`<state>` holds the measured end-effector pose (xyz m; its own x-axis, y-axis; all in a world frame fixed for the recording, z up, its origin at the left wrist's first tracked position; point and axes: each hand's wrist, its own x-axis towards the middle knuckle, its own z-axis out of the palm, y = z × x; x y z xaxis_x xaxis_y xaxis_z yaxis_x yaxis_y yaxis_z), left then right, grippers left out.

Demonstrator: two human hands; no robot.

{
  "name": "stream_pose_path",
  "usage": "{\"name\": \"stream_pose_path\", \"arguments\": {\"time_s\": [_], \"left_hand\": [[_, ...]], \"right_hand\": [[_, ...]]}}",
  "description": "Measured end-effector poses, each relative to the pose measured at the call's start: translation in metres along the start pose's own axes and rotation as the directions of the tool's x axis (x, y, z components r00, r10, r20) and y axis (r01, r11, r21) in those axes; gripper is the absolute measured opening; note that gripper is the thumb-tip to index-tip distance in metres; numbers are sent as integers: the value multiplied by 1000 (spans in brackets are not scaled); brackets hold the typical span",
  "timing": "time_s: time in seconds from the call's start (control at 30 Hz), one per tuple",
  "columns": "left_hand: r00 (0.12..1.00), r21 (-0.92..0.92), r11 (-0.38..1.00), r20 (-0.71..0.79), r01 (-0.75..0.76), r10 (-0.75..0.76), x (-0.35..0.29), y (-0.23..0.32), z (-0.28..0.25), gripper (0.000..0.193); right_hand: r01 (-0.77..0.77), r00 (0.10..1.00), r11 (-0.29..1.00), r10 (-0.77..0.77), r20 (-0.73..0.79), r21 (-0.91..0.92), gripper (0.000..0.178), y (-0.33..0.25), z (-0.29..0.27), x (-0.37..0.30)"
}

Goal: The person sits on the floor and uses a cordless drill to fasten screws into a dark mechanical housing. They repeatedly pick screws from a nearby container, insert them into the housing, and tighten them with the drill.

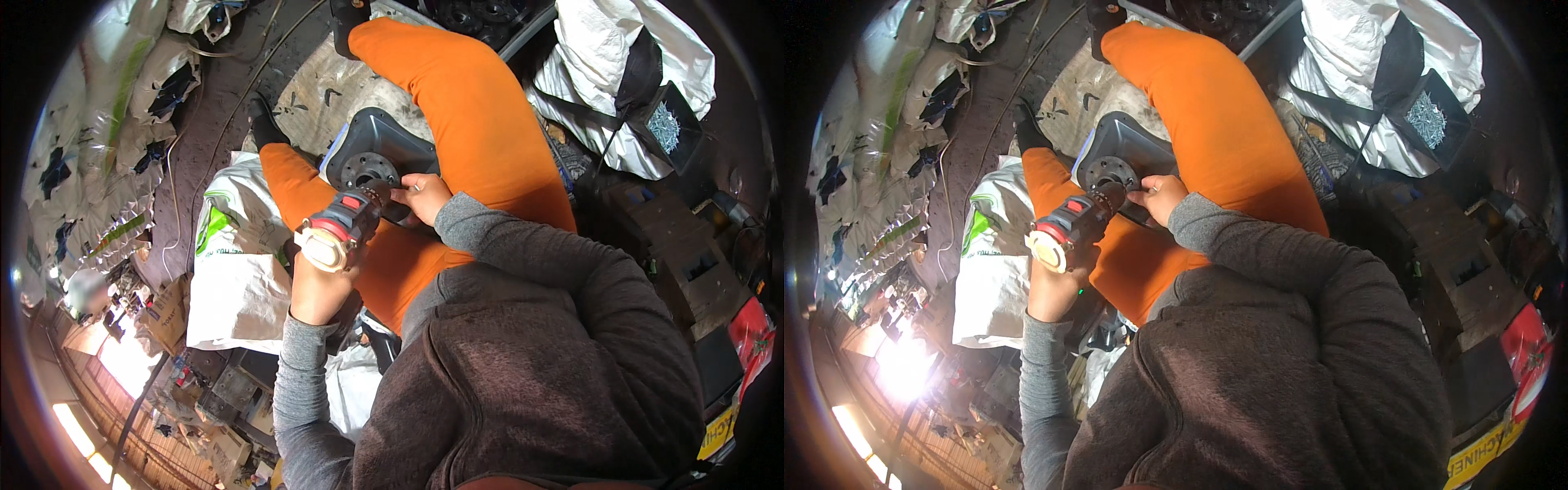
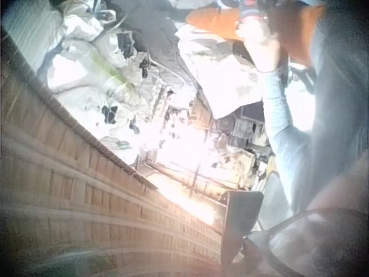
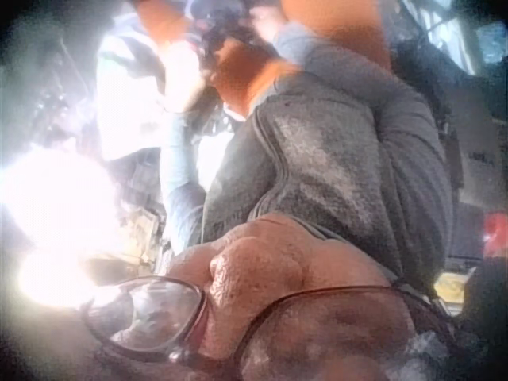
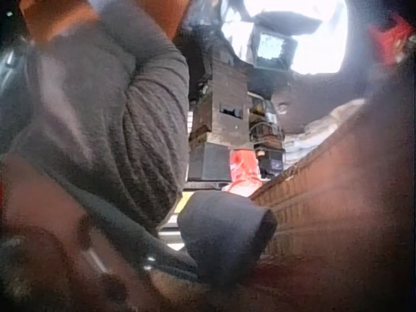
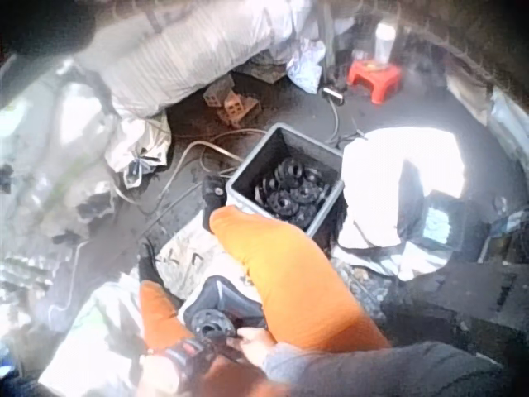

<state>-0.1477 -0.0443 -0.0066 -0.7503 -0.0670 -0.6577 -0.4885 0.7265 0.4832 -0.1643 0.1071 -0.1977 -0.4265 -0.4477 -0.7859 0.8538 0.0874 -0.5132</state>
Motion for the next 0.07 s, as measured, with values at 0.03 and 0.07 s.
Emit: {"name": "stream_pose_path", "arguments": {"time_s": [0.03, 0.07], "left_hand": [[999, -92, 994, -11, 51, -53, -1, 0, 2, 36], [992, -69, 994, -106, -80, 72, -7, 1, 6, 35]], "right_hand": [[12, 1000, 1000, -12, -1, -22, 20, 2, 0, 4], [24, 1000, 999, -25, -2, -44, 18, 4, 0, 8]]}}
